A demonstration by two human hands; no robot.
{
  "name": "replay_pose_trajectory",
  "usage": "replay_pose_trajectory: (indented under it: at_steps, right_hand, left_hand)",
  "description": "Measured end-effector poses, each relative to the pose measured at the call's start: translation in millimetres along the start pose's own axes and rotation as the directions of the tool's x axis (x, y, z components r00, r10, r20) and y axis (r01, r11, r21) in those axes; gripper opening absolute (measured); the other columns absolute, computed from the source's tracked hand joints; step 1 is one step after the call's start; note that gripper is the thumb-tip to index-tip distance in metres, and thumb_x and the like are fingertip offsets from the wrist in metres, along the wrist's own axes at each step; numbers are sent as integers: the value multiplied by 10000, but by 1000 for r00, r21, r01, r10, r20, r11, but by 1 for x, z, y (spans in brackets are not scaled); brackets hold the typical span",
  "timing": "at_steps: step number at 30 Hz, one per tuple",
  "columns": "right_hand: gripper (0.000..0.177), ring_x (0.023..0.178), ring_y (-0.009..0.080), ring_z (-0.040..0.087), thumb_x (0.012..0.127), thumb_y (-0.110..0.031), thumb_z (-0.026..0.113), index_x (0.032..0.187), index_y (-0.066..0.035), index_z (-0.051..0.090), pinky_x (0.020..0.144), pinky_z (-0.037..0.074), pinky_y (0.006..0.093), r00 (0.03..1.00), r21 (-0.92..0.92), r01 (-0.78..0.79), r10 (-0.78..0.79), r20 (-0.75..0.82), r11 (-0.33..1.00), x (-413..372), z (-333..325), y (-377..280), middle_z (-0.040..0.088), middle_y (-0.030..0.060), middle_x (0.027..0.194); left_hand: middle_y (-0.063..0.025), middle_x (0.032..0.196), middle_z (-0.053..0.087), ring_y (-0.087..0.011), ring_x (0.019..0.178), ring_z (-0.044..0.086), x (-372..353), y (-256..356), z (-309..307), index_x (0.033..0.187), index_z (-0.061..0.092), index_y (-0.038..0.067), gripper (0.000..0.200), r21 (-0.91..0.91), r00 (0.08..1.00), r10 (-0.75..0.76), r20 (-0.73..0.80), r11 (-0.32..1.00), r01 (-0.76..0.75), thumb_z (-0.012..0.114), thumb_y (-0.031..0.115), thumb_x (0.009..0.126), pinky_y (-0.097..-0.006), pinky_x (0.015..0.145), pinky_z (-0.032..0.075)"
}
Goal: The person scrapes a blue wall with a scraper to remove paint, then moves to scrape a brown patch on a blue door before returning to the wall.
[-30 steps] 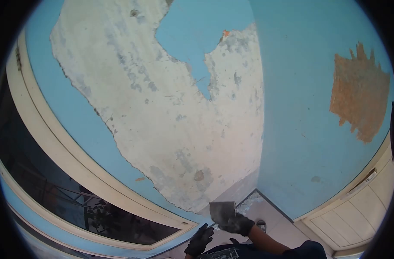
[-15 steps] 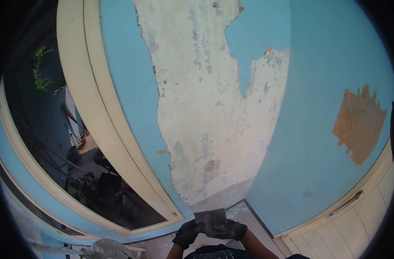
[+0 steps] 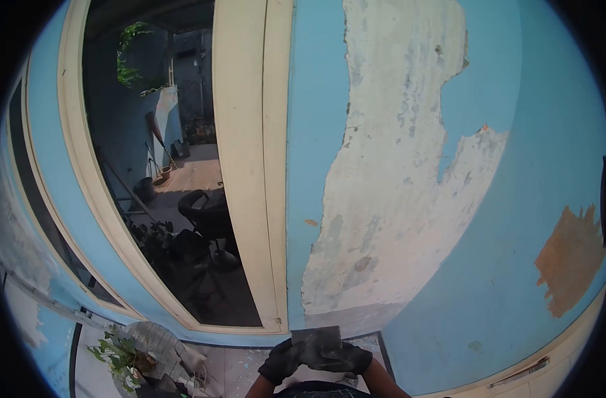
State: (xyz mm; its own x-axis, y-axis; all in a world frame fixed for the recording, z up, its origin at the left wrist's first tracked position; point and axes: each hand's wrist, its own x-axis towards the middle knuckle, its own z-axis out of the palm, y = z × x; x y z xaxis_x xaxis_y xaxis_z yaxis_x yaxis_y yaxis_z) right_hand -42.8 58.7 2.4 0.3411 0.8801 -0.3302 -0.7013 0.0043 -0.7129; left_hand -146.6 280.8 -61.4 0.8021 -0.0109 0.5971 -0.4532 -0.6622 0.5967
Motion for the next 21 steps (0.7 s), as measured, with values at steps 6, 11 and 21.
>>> replay_pose_trajectory:
  at_steps: [6, 11, 21]
  right_hand:
    - [585, 1242, 285, 607, 962, -147, 685, 1473, -18, 434, 1082, 522, 425, 998, -59, 22, -18, 68, 998, 2, -3, 2, 557, 169, 1396]
    - [617, 1282, 291, 580, 968, -176, 680, 1503, -41, 403, 1100, 501, 452, 998, -15, 10, -9, 67, 1000, -5, -17, -2, 534, 155, 1427]
    - [638, 1324, 287, 545, 1029, -319, 605, 1527, -7, 356, 1103, 468, 410, 881, 402, 389, -462, 100, 829, -42, -9, -28, 506, 155, 1474]
  left_hand:
    - [-201, 1057, 713, -357, 911, 702, -10, -3, 5, 1201, 658, 45, 317, -250, 974, -227, 18, 942, 224, 675, 72, 885, -399, 805, 574]
    - [-192, 1057, 722, -359, 927, 705, -3, 4, 26, 1217, 659, 49, 328, -402, 872, -466, 149, 777, 484, 656, 47, 889, -384, 824, 575]
    - [-243, 1132, 696, -433, 1035, 677, 50, 33, 76, 1286, 611, 18, 533, 58, 954, -209, -216, 972, 226, 753, 169, 795, -448, 939, 549]
